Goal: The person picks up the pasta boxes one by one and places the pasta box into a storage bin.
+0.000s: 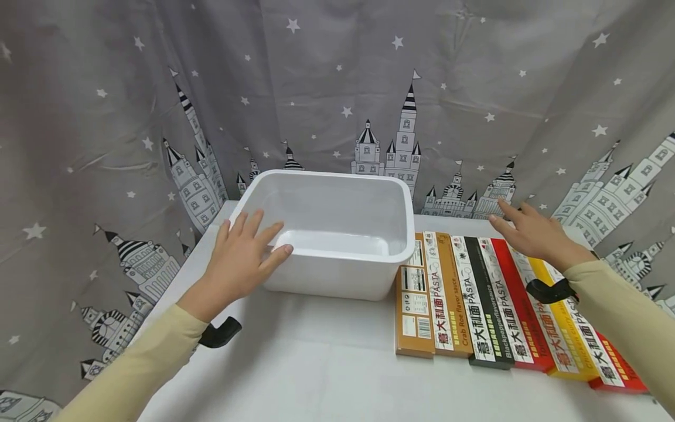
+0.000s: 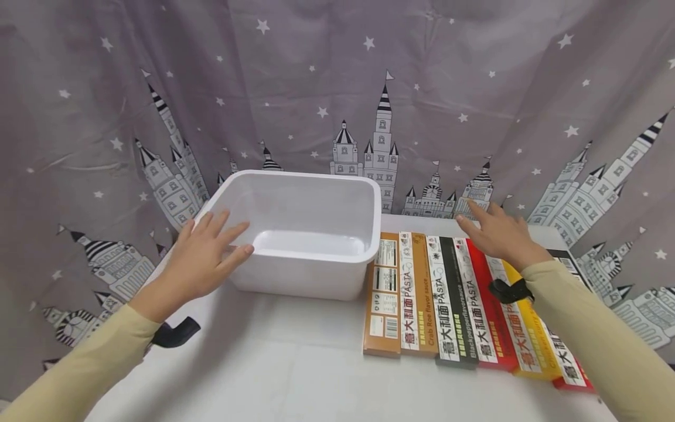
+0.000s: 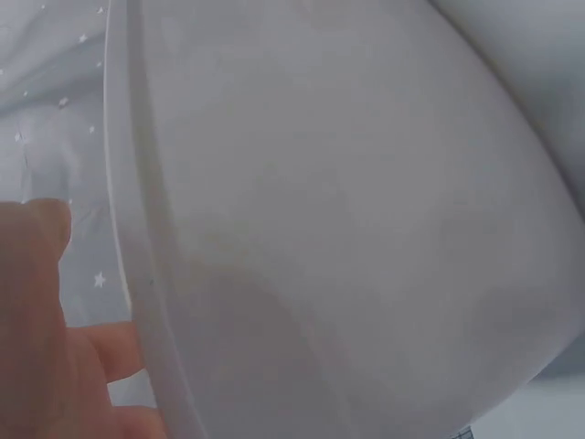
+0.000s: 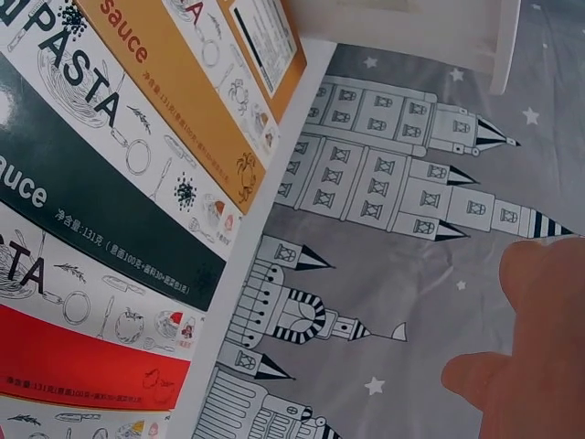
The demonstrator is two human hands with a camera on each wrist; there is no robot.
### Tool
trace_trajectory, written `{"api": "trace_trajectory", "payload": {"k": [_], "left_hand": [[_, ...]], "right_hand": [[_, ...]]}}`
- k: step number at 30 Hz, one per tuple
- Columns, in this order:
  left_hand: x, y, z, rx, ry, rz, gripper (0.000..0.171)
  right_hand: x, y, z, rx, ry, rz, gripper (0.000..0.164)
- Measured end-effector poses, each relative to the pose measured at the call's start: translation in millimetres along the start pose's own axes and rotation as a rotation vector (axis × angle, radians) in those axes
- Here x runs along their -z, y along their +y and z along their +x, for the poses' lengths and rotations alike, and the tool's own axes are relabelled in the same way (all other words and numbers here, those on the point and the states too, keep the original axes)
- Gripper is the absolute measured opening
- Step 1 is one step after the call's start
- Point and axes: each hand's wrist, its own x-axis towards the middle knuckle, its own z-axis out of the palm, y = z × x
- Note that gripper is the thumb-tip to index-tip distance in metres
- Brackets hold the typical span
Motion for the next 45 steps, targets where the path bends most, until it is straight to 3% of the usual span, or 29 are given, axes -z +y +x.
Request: {"api": "trace_trajectory", "payload": {"k": [13,24,28,34,45], "left_hand": [[-26.0,-1.6,-10.9,0.017,0.122,-0.022,0.057],[-52.6,-3.9,-11.2,-0.046,0.434,-0.034,0.047],[-59.4,-5.6,-9.6,-0.058,0.501,-0.051,0.056],[-64.7,-6.2,-7.7,-0.049,0.545,-0.066,0.086],[-66.0,-5.7,-7.7,-0.049,0.573,-0.083,0.086]], "right_hand": [[-7.3,5.9,0.1,-0.002,-0.014,0.014,0.079],[-18.4,6.2,3.0,-0.012,0.003,-0.015,0.080],[-21.9,7.9,4.3,-0.018,0.002,-0.013,0.080],[-25.4,10.3,4.0,-0.011,-0.006,-0.007,0.080],[-32.3,17.2,5.2,-0.046,-0.041,-0.003,0.080]]}}
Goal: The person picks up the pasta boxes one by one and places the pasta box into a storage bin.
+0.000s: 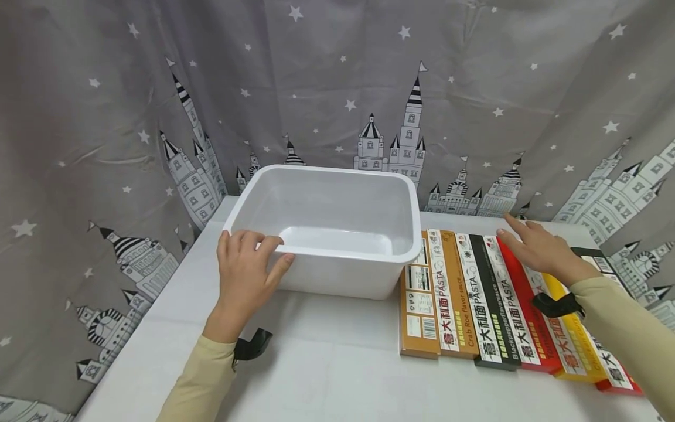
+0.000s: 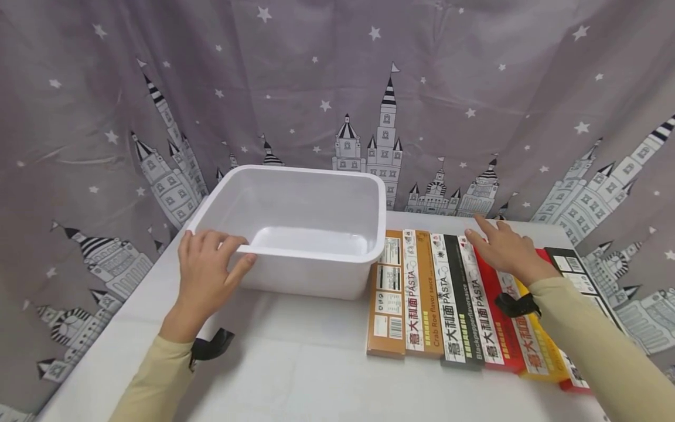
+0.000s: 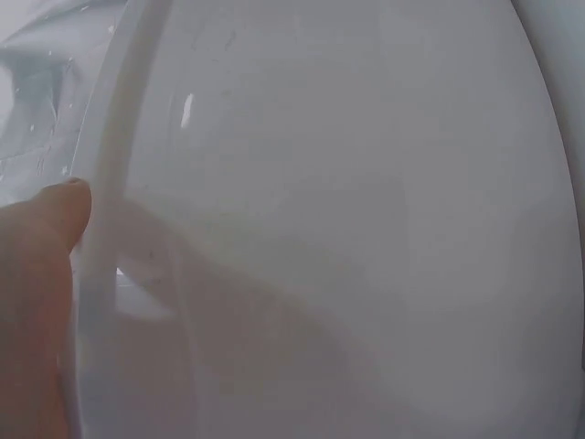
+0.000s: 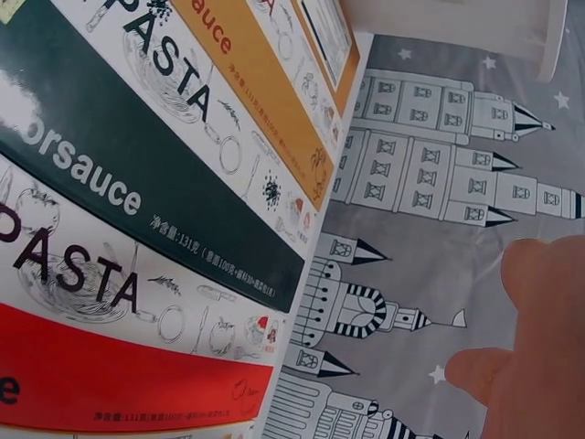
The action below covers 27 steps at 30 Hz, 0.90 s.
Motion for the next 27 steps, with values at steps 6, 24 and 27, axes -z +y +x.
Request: {"api": "trace_trajectory", "payload": {"k": [6,24,27], "left_hand": [[0.3,0.1,0.8,-0.002,0.013,-0.004,0.086],[-5.2,-0.7,-1.5,0.011,0.018,-0.024,0.088],[-6.2,-1.2,-1.2,0.003,0.024,-0.027,0.088]], "right_hand": [[0.7,5.5,-2.9,-0.009,-0.009,0.009,0.082],[-8.7,55.8,-36.0,-0.063,0.020,0.042,0.080],[-16.1,74.1,-46.9,-0.068,0.031,0.060,0.078]]}}
